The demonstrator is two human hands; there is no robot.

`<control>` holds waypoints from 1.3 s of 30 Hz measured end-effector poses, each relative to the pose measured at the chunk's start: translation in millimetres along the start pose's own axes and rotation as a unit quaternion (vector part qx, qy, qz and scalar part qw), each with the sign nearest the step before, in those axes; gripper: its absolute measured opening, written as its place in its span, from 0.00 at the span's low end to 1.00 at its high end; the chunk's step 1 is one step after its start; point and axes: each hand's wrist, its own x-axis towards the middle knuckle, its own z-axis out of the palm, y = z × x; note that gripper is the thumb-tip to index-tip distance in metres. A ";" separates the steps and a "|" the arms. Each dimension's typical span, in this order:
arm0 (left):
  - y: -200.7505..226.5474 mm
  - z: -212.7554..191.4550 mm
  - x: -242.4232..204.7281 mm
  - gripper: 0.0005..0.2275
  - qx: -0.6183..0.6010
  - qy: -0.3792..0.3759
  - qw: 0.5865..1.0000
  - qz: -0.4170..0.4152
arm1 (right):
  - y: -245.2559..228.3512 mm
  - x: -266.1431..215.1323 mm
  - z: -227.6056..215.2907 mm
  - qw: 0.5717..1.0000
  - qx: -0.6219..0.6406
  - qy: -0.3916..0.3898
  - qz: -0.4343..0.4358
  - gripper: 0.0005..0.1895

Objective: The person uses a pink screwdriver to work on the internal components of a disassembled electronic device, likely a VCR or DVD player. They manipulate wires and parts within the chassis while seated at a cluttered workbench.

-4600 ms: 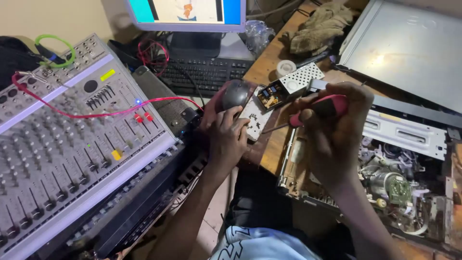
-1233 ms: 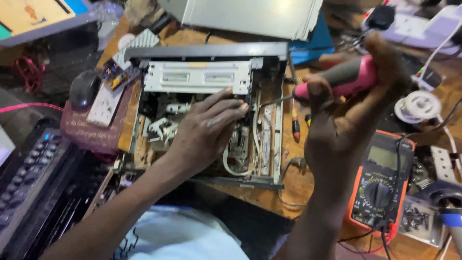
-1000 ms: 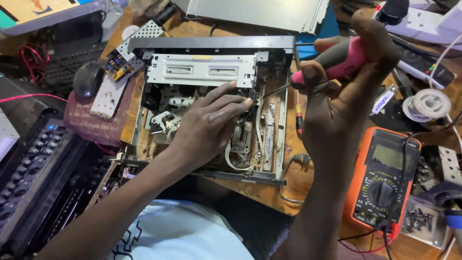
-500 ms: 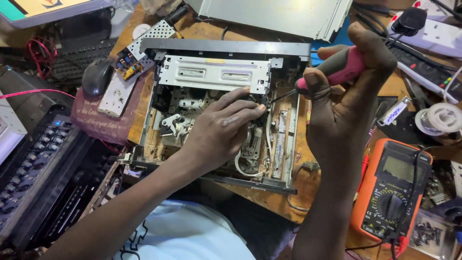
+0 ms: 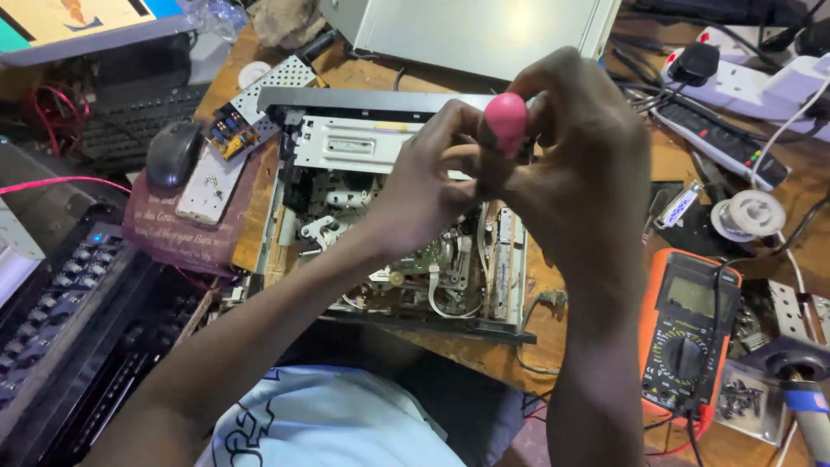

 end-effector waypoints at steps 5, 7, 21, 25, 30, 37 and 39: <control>-6.4 -4.2 10.1 0.12 -0.110 -0.045 0.990 0.077 | 3.7 5.1 -11.7 0.998 0.042 -0.046 0.002 0.20; -7.6 -7.2 10.1 0.17 -0.217 -0.107 0.967 0.080 | 2.4 5.1 -24.0 0.982 0.158 -0.101 0.013 0.28; -12.9 7.7 22.1 0.19 -0.205 -0.046 0.977 -0.033 | 15.4 19.5 32.0 0.993 -0.074 0.074 -0.062 0.37; -7.5 -15.0 17.3 0.24 -0.270 -0.066 0.959 0.047 | -1.9 15.9 -2.9 0.998 0.056 -0.018 -0.038 0.16; -28.6 -14.8 30.4 0.32 -0.401 -0.231 0.886 -0.044 | -0.9 10.8 -32.2 0.963 0.191 -0.183 -0.053 0.28; -11.9 1.5 25.3 0.18 -0.084 -0.078 0.993 -0.022 | 12.5 8.7 21.1 0.994 -0.048 0.080 -0.052 0.23; -12.3 -7.3 20.7 0.09 -0.144 -0.035 0.988 0.052 | 6.7 7.4 19.9 0.996 -0.079 0.039 -0.034 0.23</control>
